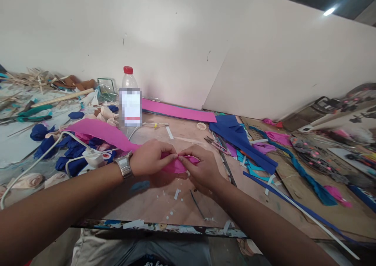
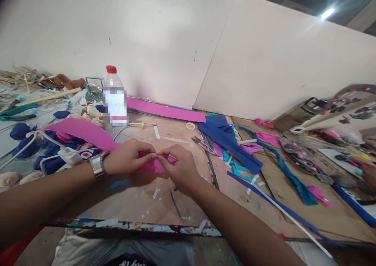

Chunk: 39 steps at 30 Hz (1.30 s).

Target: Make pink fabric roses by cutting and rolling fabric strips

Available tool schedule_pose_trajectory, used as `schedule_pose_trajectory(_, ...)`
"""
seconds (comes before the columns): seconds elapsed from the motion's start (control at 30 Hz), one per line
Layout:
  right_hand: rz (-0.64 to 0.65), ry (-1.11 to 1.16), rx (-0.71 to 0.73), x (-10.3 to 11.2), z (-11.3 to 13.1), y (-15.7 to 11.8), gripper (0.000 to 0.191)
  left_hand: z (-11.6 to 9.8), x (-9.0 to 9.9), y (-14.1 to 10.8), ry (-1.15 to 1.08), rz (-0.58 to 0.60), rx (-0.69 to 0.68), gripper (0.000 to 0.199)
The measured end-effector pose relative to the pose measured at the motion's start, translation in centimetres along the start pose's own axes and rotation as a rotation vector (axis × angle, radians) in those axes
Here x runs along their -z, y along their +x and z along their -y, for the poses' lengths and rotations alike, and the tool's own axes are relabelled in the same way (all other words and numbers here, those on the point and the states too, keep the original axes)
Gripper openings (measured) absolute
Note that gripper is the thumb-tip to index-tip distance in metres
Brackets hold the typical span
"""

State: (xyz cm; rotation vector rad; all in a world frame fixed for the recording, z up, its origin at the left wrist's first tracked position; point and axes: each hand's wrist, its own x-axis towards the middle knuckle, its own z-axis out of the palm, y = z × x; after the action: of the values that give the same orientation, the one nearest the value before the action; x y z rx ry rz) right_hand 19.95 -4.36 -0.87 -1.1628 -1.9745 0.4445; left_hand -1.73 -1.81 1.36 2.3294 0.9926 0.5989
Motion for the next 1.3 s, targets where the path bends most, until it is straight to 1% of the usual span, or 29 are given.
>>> schedule_pose_trajectory(0.1, 0.000, 0.036, -0.065, -0.2, 0.1, 0.0, 0.007, -0.1, -0.7, -0.3, 0.180, -0.066, 0.008, 0.036)
schedule_pose_trajectory(0.17, 0.004, 0.079, -0.134, -0.4, 0.2, -0.1, 0.007, 0.0, -1.1, -0.4, 0.290, -0.109, -0.007, 0.038)
schedule_pose_trajectory(0.27, -0.003, 0.192, -0.267, -0.7, 0.4, -0.3, 0.011, 0.4, -1.6, -0.4, 0.416, -0.153, -0.094, 0.037)
schedule_pose_trajectory(0.33, -0.008, 0.243, -0.304, -0.8, 0.5, -0.3, 0.013, 0.7, -1.7, -0.3, 0.460, -0.170, -0.160, 0.037)
schedule_pose_trajectory(0.5, 0.012, 0.205, -0.246, -0.7, 0.3, -0.1, 0.010, 1.0, -1.9, -0.2, 0.484, -0.189, -0.245, 0.035)
schedule_pose_trajectory(0.63, 0.044, 0.197, -0.221, -0.6, 0.4, -0.1, 0.011, 0.8, -1.9, -0.3, 0.484, -0.212, -0.243, 0.035)
schedule_pose_trajectory(0.67, 0.053, 0.222, -0.238, -0.6, 0.6, -0.1, 0.011, 0.7, -1.9, -0.3, 0.479, -0.213, -0.237, 0.036)
schedule_pose_trajectory(0.73, 0.081, 0.320, -0.315, -0.7, 0.9, -0.2, 0.014, 0.6, -1.8, -0.3, 0.465, -0.206, -0.224, 0.035)
schedule_pose_trajectory(0.8, 0.129, 0.438, -0.399, -0.7, 1.2, -0.2, 0.017, 0.7, -1.8, -0.3, 0.456, -0.190, -0.227, 0.033)
schedule_pose_trajectory(0.87, 0.187, 0.507, -0.433, -0.6, 1.2, -0.1, 0.019, 0.8, -1.9, -0.3, 0.448, -0.167, -0.250, 0.034)
schedule_pose_trajectory(0.97, 0.244, 0.447, -0.384, 0.0, 0.8, 0.2, 0.019, 1.1, -1.9, -0.2, 0.442, -0.137, -0.267, 0.036)
schedule_pose_trajectory(1.13, 0.201, 0.137, -0.168, 0.8, 0.2, 0.8, 0.009, 1.6, -2.0, -0.1, 0.449, -0.097, -0.303, 0.034)
schedule_pose_trajectory(1.2, 0.203, 0.119, -0.155, 0.7, 0.1, 0.8, 0.009, 1.6, -2.0, -0.1, 0.436, -0.097, -0.312, 0.035)
schedule_pose_trajectory(1.3, 0.219, 0.209, -0.216, 0.1, 0.0, 0.5, 0.012, 1.3, -2.0, -0.2, 0.425, -0.103, -0.264, 0.036)
